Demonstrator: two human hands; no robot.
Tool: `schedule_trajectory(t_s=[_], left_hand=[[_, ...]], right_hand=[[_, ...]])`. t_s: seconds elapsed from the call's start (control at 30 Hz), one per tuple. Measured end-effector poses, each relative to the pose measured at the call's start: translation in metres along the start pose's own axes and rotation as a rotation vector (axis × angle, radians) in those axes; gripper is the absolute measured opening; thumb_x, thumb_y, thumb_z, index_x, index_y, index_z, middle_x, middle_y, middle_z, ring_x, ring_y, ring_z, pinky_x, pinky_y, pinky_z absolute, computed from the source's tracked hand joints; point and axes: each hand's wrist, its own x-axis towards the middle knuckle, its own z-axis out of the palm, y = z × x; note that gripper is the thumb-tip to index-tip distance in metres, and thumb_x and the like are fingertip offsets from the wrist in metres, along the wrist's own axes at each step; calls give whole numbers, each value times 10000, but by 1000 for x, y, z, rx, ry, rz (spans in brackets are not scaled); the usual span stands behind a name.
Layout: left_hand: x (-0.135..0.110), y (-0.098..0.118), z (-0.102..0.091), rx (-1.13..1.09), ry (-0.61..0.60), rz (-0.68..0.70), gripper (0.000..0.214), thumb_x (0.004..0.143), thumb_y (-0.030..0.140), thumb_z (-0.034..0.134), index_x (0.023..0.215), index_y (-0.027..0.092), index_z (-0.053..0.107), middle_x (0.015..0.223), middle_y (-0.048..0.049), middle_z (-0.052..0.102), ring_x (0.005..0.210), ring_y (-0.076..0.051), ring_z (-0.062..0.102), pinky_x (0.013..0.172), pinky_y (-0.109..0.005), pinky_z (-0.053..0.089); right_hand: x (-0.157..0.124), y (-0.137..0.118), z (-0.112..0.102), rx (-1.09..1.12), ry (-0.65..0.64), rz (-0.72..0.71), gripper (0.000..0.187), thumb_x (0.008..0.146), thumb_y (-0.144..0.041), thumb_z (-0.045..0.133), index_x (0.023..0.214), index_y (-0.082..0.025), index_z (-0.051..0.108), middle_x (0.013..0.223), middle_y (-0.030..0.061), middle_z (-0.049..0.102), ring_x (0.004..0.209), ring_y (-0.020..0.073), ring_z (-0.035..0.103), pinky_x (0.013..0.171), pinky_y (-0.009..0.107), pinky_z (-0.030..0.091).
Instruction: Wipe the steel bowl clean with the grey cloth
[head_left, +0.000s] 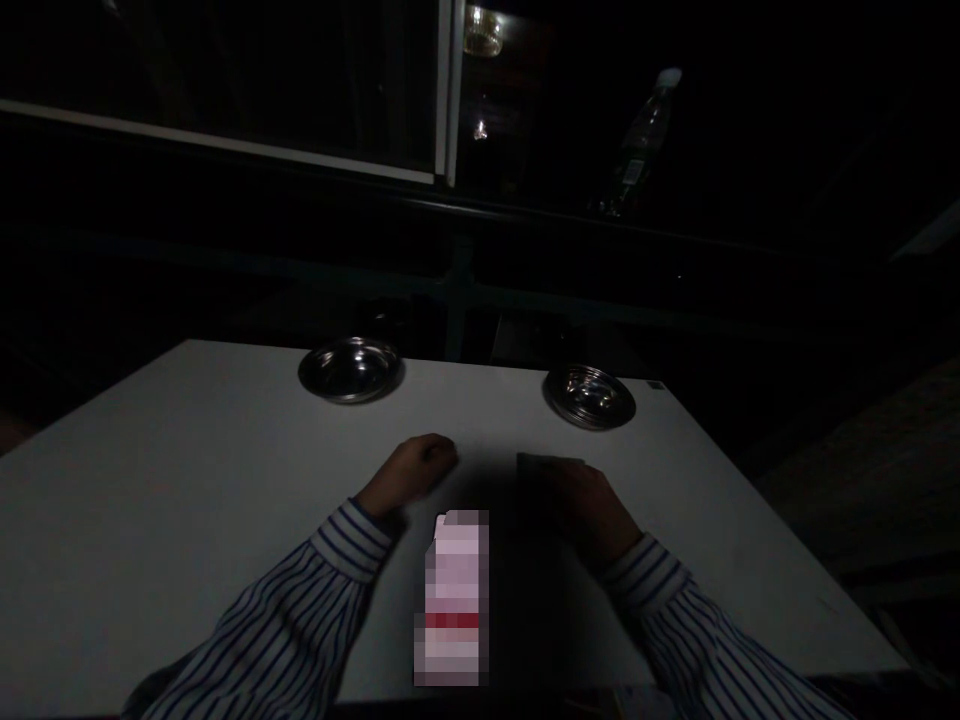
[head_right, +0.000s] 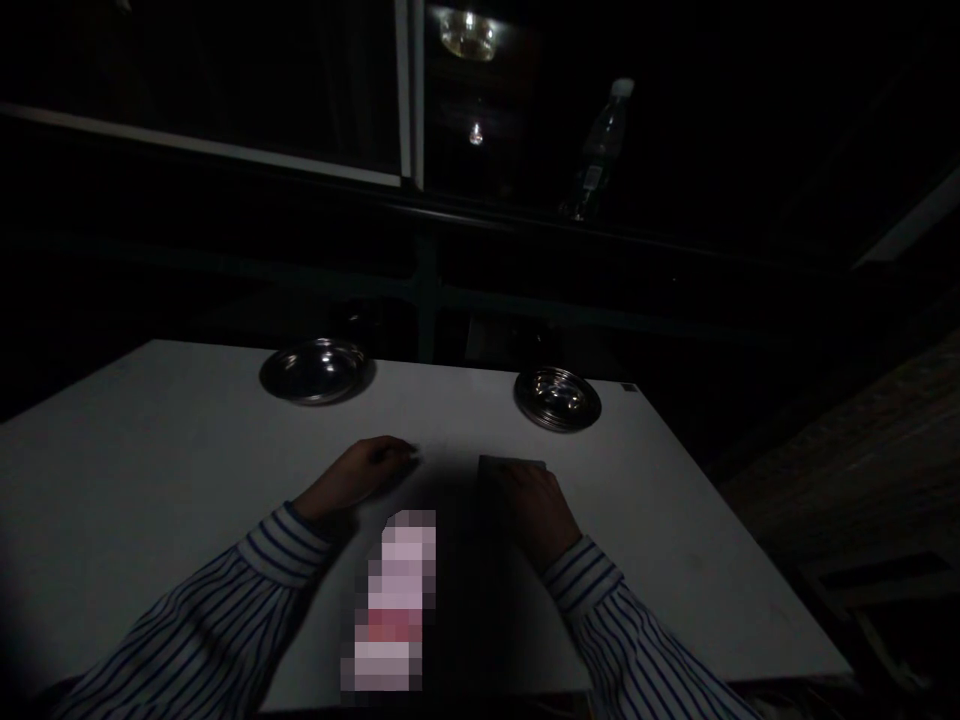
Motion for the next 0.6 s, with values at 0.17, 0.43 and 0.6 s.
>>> schedule_trajectory(t_s=[0.17, 0.43, 0.6], left_hand=[[-14, -24, -25, 2, 100, 6, 354, 727, 405, 521, 891, 136, 682, 887, -108, 707, 803, -220, 637, 734, -328, 468], [-24, -57, -64, -7, 228, -86, 349, 730, 415, 502, 810, 137, 696, 726, -83, 709, 676, -213, 627, 632, -317, 465], [-23, -68, -88, -39, 349, -130, 328, 718, 405, 523, 789, 137, 699, 805, -97, 717, 742, -221, 635, 688, -318, 461]], right_hand=[[30, -18, -16, 61, -68, -58, 318, 880, -227, 389, 1126, -158, 579, 1116, 89, 617, 1021, 197, 558, 889, 341, 406], [87, -56, -25, 21, -162, -171, 287, 853, -178, 416, 1061, -162, 614, 1079, 87, 632, 1017, 201, 564, 870, 310, 395], [121, -80, -25, 15, -215, -156, 281, 862, -191, 392, 983, -179, 646, 1018, 92, 654, 960, 215, 586, 821, 309, 397]])
